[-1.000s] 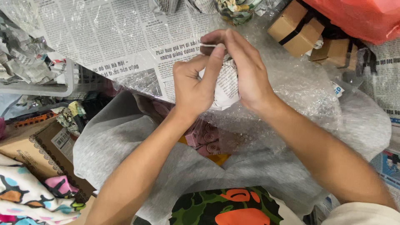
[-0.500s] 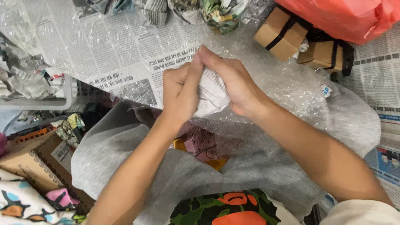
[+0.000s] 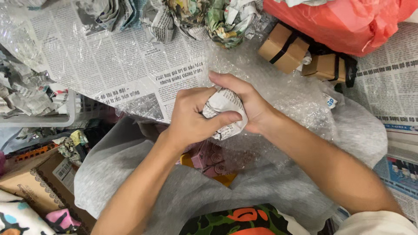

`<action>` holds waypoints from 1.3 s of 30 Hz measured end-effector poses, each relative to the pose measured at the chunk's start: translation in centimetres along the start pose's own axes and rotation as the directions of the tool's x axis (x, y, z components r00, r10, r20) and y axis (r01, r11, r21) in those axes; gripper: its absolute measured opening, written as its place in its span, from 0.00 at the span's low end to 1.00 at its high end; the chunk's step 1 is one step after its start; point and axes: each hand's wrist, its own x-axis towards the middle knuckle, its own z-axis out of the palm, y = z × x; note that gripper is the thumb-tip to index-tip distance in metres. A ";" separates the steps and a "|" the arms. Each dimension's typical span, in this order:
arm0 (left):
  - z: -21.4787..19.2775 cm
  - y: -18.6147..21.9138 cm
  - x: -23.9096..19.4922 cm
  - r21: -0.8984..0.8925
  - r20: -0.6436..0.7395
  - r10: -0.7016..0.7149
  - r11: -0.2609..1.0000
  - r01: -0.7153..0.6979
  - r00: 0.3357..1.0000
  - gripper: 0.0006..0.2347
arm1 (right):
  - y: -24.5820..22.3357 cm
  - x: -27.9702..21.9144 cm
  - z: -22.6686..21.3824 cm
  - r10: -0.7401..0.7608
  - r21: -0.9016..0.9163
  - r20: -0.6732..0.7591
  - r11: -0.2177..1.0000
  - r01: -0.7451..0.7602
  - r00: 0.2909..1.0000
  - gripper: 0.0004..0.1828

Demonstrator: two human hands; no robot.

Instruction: The person wraps small white ceramic bowls with newspaper and bubble wrap. They place each bowl on a sheet of newspaper, fold the paper around it, and then wrap the bundle with bubble wrap before setting it aside.

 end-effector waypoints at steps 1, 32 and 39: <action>-0.1 0.0 0.1 -0.026 0.032 -0.037 0.999 0.038 0.999 0.12 | 0.1 0.0 -0.1 0.015 -0.012 -0.029 1.000 -0.016 0.999 0.16; 0.7 0.2 0.9 -0.536 -0.100 -0.328 0.813 0.227 0.939 0.30 | -9.9 -4.3 -3.7 -0.904 -0.908 0.410 -0.391 0.149 0.124 0.35; 1.5 -0.1 0.9 -0.473 -0.096 -0.264 0.861 0.189 0.960 0.31 | -11.0 -3.7 -5.0 -0.846 -0.851 0.521 -0.526 -0.016 0.113 0.25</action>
